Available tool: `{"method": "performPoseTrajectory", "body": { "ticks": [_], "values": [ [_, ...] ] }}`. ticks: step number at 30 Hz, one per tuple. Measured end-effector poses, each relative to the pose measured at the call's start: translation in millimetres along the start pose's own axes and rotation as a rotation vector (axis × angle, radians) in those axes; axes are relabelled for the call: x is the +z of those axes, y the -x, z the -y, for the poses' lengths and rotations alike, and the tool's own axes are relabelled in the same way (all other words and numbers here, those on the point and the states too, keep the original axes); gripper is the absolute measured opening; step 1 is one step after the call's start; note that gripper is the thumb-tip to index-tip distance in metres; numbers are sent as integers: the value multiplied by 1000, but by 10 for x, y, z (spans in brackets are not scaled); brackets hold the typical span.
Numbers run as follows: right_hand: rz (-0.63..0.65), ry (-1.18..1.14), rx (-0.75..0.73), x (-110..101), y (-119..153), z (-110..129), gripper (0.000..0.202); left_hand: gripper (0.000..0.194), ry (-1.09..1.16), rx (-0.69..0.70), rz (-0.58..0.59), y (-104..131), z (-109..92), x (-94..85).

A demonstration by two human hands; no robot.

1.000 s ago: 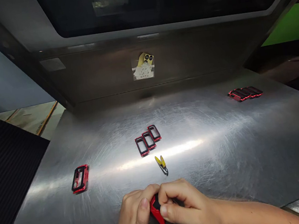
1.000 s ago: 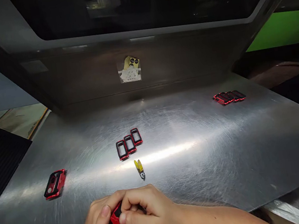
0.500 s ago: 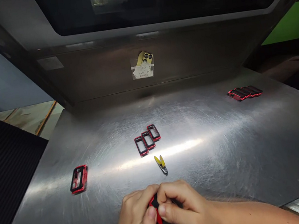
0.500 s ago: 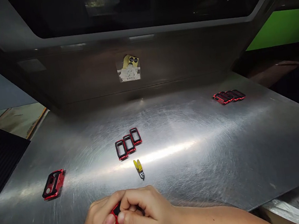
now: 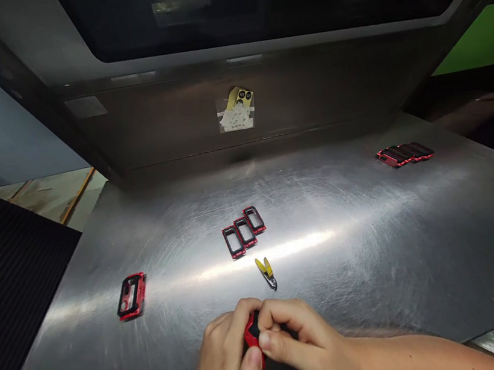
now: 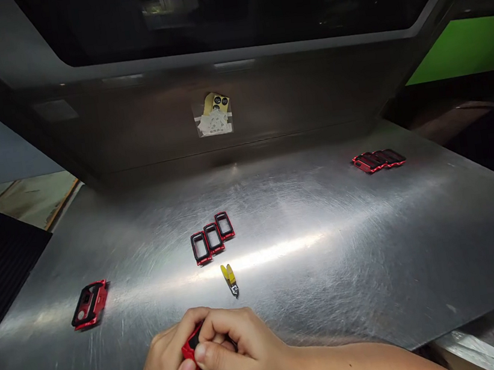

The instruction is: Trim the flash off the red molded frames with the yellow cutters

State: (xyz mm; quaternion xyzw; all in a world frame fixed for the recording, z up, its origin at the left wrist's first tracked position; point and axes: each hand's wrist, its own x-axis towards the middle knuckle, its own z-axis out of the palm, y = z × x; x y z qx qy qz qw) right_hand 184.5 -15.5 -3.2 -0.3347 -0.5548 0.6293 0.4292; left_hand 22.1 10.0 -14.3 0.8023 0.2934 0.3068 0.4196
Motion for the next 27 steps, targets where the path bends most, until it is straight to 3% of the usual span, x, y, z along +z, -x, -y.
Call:
{"method": "performPoseTrajectory", "body": {
  "ticks": [6,12,19,27],
  "values": [
    [15,29,-27,-3,0,-10,40,43,25,-23,-13,3,15,26],
    [98,30,-39,-12,1,17,40,49,168,-171,-18,-5,-53,5],
    [107,-72,6,-43,-22,58,40,47,177,-150,-23,-5,-78,-9],
    [117,-2,-16,-57,-23,71,41,43,116,-65,-12,0,-69,-28]
  ]
}}
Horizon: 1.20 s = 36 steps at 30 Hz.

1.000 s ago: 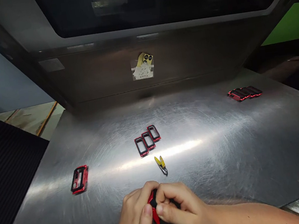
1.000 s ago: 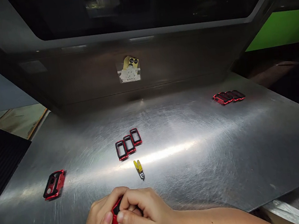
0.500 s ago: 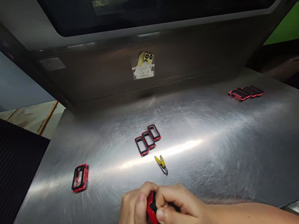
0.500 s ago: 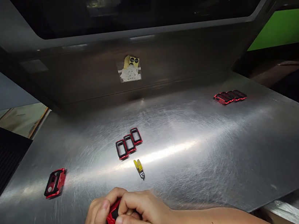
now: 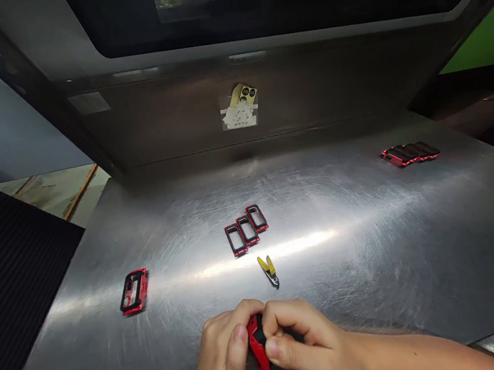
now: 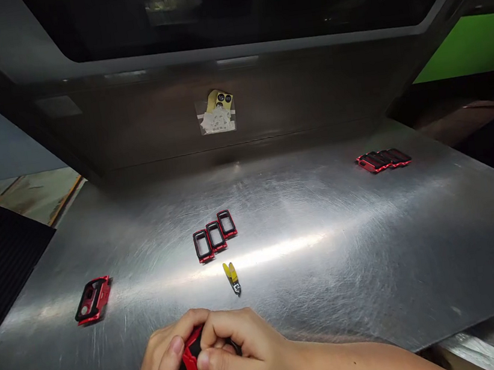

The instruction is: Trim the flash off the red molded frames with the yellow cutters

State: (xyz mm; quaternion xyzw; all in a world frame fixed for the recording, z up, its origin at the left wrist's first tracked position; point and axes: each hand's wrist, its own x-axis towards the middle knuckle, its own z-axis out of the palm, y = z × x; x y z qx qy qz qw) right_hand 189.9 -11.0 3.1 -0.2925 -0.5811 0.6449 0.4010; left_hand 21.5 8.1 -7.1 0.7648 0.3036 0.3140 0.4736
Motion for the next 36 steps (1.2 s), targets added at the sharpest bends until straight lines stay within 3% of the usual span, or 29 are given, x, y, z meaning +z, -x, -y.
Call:
{"method": "performPoseTrajectory", "body": {
  "ticks": [14,18,21,23,25,27,29,36],
  "values": [
    [-55,76,-58,-24,29,-19,36,35,-104,74,-102,88,108,20],
    [-210,254,-103,-140,-14,59,33,41,-83,-100,-214,68,79,40],
    [-398,656,-131,-320,-73,193,30,48,-41,-246,-291,35,19,48],
    [-428,1086,-17,-453,-109,276,26,50,-22,-297,-310,15,-19,49],
    [-365,1467,232,-565,-138,322,19,51,-15,-311,-309,1,-42,48],
    [-283,1665,447,-640,-158,325,15,50,-19,-307,-298,-5,-45,44],
    [-234,1722,529,-674,-171,313,14,49,-33,-301,-284,-7,-21,36],
    [-246,1737,538,-617,-190,408,11,49,-75,-244,-215,-2,110,3]
  ]
}}
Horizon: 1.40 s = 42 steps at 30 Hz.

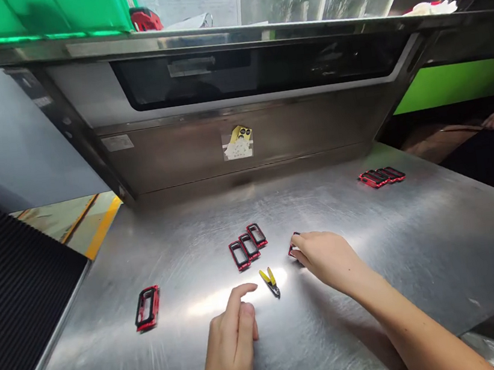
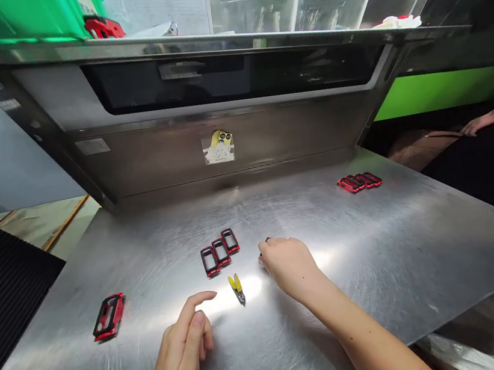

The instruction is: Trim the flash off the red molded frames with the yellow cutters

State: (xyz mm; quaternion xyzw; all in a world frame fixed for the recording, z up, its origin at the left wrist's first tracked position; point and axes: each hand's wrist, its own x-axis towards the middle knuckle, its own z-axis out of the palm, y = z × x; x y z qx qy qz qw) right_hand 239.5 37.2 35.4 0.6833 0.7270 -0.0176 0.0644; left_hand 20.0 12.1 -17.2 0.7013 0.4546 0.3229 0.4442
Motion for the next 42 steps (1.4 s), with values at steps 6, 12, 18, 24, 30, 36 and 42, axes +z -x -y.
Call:
{"method": "performPoseTrajectory", "body": {
  "ticks": [6,12,18,24,30,36,42],
  "values": [
    [-1,-48,45,48,-50,10,5,45,36,-21,-7,37,-73,-1],
    [-34,-429,-52,47,155,49,14,43,84,54,-1,27,-3,-1],
    [373,-2220,-240,397,651,627,43,47,206,391,119,42,-19,-36],
    [550,-2668,-27,709,858,982,48,39,204,480,40,71,-47,-65],
    [509,-2620,-1,665,887,966,51,51,180,503,24,63,-38,-92],
    [441,-2648,-114,846,832,1109,57,58,274,301,-24,138,-49,-63],
    [407,-2580,-173,897,811,1139,60,67,308,32,-66,188,-154,-34]
  ]
}}
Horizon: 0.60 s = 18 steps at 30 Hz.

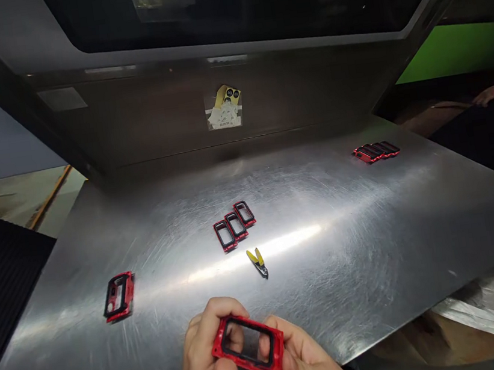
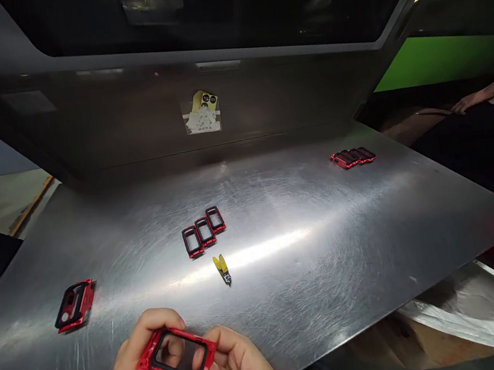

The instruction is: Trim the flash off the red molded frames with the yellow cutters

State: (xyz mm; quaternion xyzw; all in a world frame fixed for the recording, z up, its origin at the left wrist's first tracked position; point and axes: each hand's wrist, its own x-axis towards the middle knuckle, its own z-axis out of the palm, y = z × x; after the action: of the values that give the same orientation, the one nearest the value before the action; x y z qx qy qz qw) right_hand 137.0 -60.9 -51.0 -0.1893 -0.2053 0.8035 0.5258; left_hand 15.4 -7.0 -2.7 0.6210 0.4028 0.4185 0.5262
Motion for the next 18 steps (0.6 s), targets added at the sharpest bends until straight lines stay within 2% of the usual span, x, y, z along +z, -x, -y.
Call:
{"method": "performPoseTrajectory", "body": {
  "ticks": [3,6,8,9,10,11,13,14,15,16,18],
  "values": [
    [10,9,-1,-9,-6,-26,60,68,-7,-48,7,-3,-33,-6],
    [26,25,-2,6,14,-16,58,66,35,-41,63,-12,-6,-21],
    [5,123,-18,28,64,102,55,65,25,8,88,-29,34,-29],
    [-21,242,-55,35,98,207,52,65,5,57,101,-42,54,-30],
    [-55,423,-126,35,136,342,47,65,-24,109,115,-57,68,-28],
    [-111,702,-230,23,171,499,39,63,-63,146,130,-74,76,-25],
    [-208,1412,-484,-45,216,845,16,56,-165,157,162,-104,69,-13],
    [-201,1742,-640,-101,220,1012,12,53,-220,134,174,-115,58,-7],
    [-215,2040,-702,-171,210,1164,15,49,-273,106,181,-122,46,0],
    [-228,2290,-681,-249,191,1295,20,47,-319,83,188,-127,34,4],
    [-243,2633,-590,-406,142,1486,29,43,-380,91,208,-131,21,8]
  ]
}}
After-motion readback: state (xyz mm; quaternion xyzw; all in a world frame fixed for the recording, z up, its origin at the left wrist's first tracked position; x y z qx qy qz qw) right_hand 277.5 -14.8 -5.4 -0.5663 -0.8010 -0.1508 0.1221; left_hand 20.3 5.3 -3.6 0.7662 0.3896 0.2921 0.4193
